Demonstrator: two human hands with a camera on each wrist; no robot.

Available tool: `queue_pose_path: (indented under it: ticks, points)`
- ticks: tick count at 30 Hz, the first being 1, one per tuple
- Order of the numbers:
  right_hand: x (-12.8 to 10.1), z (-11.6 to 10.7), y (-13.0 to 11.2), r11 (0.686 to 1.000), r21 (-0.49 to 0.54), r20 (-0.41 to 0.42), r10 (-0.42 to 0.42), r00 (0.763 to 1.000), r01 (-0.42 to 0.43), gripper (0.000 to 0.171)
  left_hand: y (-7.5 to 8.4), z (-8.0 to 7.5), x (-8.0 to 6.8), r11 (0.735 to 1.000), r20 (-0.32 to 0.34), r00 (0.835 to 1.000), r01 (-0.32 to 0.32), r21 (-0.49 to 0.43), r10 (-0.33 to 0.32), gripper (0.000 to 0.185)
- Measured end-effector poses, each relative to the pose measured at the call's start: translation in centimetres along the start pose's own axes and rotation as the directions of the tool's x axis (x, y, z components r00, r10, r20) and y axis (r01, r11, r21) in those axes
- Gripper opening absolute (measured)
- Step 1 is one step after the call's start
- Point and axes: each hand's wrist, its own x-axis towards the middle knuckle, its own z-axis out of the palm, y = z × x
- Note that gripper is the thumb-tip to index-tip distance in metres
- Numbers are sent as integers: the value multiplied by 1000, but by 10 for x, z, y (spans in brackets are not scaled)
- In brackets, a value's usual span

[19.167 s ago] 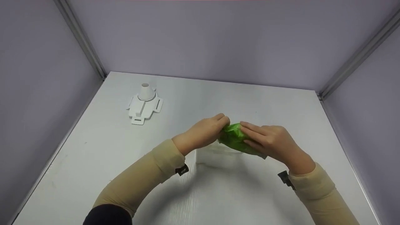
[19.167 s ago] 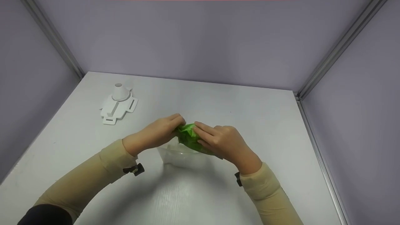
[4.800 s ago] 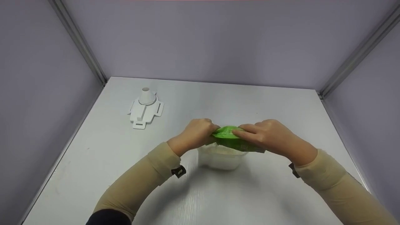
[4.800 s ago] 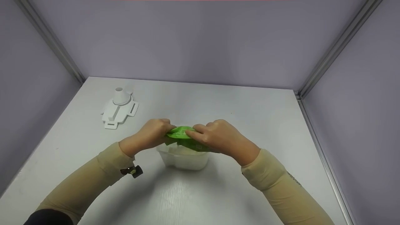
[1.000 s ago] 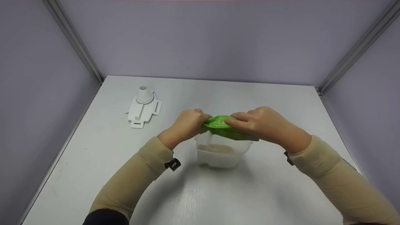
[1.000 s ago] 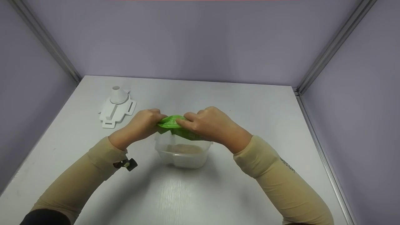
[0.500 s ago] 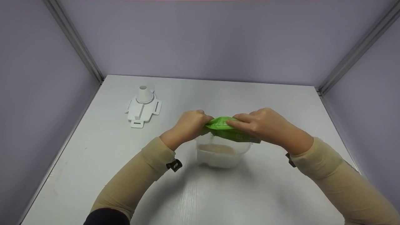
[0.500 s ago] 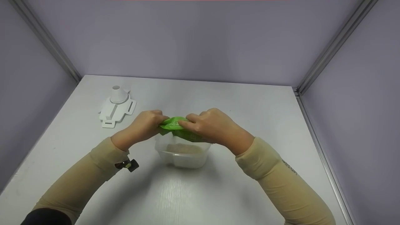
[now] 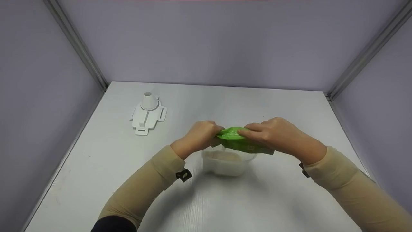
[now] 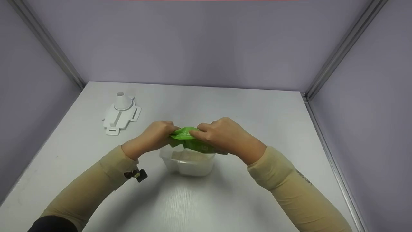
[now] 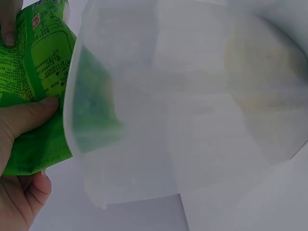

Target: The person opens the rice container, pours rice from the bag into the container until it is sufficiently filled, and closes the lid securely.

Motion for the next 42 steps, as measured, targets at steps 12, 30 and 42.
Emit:
queue_pose_path:
  ticks: [12,30,42]
  points:
    - [-6,-1,-1,1000,16,31,1,1000,-2,51,4,7,3,999,4,1000,-23,-32,23,7]
    - [-12,-3,-6,1000,-3,31,28,999,-28,50,7,13,5,998,43,999,-18,-56,21,8]
    - [-17,-1,-8,999,-21,48,32,998,-31,54,9,16,6,998,42,999,-32,-48,34,10]
